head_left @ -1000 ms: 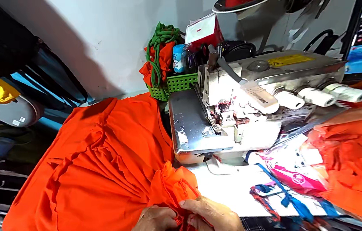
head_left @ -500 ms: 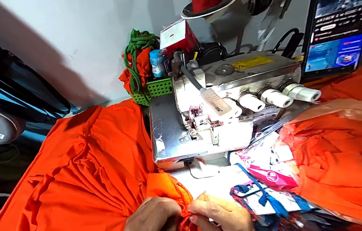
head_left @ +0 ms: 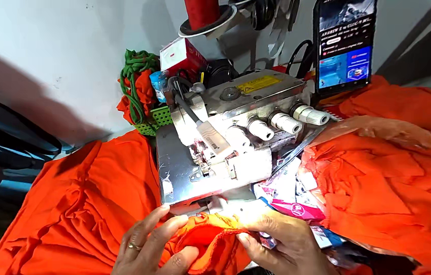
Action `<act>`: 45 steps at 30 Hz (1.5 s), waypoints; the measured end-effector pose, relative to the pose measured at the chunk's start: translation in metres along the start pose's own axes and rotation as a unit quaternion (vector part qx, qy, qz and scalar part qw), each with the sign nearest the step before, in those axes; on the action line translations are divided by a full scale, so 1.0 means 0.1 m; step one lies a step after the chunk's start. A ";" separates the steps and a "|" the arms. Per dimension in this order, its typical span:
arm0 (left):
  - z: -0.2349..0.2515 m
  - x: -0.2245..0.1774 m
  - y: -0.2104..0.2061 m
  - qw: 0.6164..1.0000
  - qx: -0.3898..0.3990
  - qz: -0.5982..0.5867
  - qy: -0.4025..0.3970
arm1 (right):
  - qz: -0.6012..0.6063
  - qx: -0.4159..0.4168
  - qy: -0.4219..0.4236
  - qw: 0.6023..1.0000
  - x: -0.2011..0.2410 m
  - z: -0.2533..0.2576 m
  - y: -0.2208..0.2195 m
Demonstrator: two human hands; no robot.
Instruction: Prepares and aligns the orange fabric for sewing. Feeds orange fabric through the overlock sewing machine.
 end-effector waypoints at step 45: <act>0.85 0.05 -0.09 0.948 -0.030 -0.308 -0.070 | -0.048 -0.090 -0.065 0.993 0.39 0.09 -0.17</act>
Point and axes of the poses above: each hand's wrist, its own z-axis towards the middle knuckle, its own y-axis out of the back of the hand, x = y × z, the point moved 2 cm from there along z, towards the middle knuckle, and after that the axes turned 5 degrees about -y, right-handed, at the moved point
